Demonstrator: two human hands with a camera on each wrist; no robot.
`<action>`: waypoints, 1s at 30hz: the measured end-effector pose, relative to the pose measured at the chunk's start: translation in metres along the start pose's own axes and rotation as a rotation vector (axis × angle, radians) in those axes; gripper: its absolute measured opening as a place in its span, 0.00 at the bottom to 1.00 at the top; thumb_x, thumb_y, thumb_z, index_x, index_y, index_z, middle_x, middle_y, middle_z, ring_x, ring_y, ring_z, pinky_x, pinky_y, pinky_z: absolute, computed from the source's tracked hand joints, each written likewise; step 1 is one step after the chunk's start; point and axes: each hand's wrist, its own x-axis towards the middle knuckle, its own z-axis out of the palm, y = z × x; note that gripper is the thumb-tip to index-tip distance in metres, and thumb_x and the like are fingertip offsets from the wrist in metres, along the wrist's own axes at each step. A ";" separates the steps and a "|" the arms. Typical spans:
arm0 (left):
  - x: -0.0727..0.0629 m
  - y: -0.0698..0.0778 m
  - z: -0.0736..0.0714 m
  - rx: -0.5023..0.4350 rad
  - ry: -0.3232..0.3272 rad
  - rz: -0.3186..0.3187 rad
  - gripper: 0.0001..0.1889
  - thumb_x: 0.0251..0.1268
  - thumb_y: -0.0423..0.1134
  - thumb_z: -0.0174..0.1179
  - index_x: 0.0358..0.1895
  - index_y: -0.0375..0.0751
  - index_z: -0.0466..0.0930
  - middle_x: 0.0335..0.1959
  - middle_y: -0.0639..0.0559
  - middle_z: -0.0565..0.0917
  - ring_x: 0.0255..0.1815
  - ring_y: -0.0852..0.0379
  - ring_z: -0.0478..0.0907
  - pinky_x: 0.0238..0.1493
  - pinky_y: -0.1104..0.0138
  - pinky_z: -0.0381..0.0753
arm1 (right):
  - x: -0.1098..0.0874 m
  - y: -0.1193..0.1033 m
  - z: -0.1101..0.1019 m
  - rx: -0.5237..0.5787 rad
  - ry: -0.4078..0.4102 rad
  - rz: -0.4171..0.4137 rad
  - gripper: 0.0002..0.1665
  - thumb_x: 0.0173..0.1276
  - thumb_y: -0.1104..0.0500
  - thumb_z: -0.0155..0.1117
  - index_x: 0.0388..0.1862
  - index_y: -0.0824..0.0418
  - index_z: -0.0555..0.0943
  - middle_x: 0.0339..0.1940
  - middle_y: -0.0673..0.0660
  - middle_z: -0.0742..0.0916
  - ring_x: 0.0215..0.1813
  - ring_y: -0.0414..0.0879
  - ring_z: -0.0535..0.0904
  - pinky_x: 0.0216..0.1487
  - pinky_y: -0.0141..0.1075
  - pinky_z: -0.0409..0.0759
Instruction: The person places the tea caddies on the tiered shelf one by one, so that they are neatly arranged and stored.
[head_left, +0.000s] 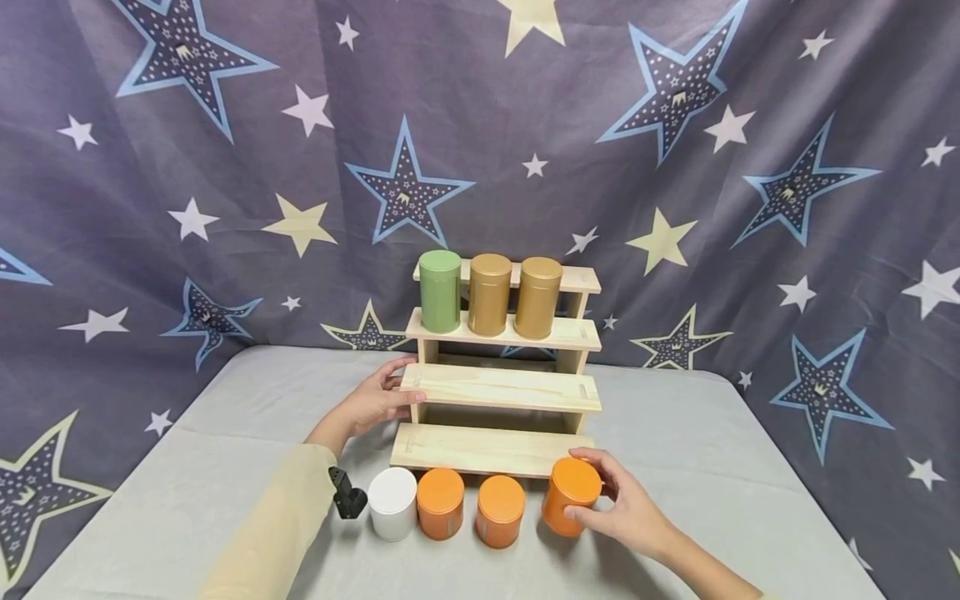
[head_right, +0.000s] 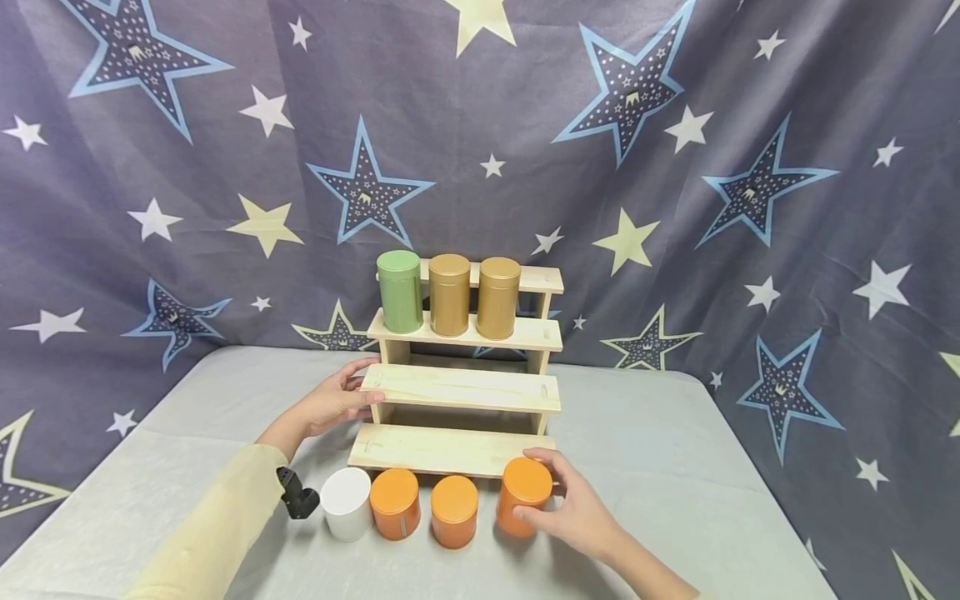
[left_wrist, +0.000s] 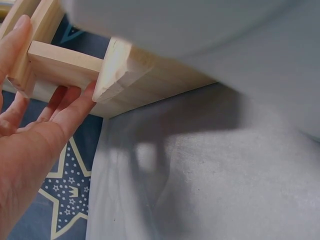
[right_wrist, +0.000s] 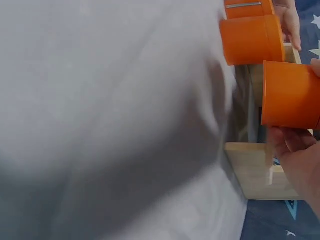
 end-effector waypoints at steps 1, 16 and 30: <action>0.000 0.000 0.000 0.001 -0.001 0.001 0.43 0.58 0.31 0.63 0.73 0.47 0.47 0.65 0.32 0.59 0.48 0.52 0.75 0.58 0.49 0.76 | 0.001 -0.001 -0.001 -0.002 0.007 -0.020 0.38 0.52 0.59 0.74 0.61 0.60 0.69 0.52 0.58 0.80 0.48 0.33 0.76 0.48 0.29 0.79; 0.000 0.000 -0.001 0.016 -0.006 -0.003 0.44 0.58 0.33 0.64 0.74 0.47 0.46 0.65 0.32 0.58 0.50 0.50 0.74 0.59 0.49 0.75 | 0.027 -0.028 -0.019 -0.077 0.086 -0.108 0.37 0.54 0.59 0.73 0.62 0.61 0.69 0.51 0.58 0.81 0.47 0.33 0.76 0.46 0.29 0.79; 0.000 0.000 -0.001 0.008 -0.006 0.000 0.44 0.57 0.33 0.64 0.73 0.47 0.47 0.64 0.32 0.59 0.49 0.52 0.76 0.59 0.48 0.75 | 0.051 -0.036 -0.024 -0.111 0.111 -0.094 0.40 0.53 0.59 0.74 0.64 0.60 0.67 0.52 0.57 0.81 0.47 0.34 0.76 0.47 0.28 0.79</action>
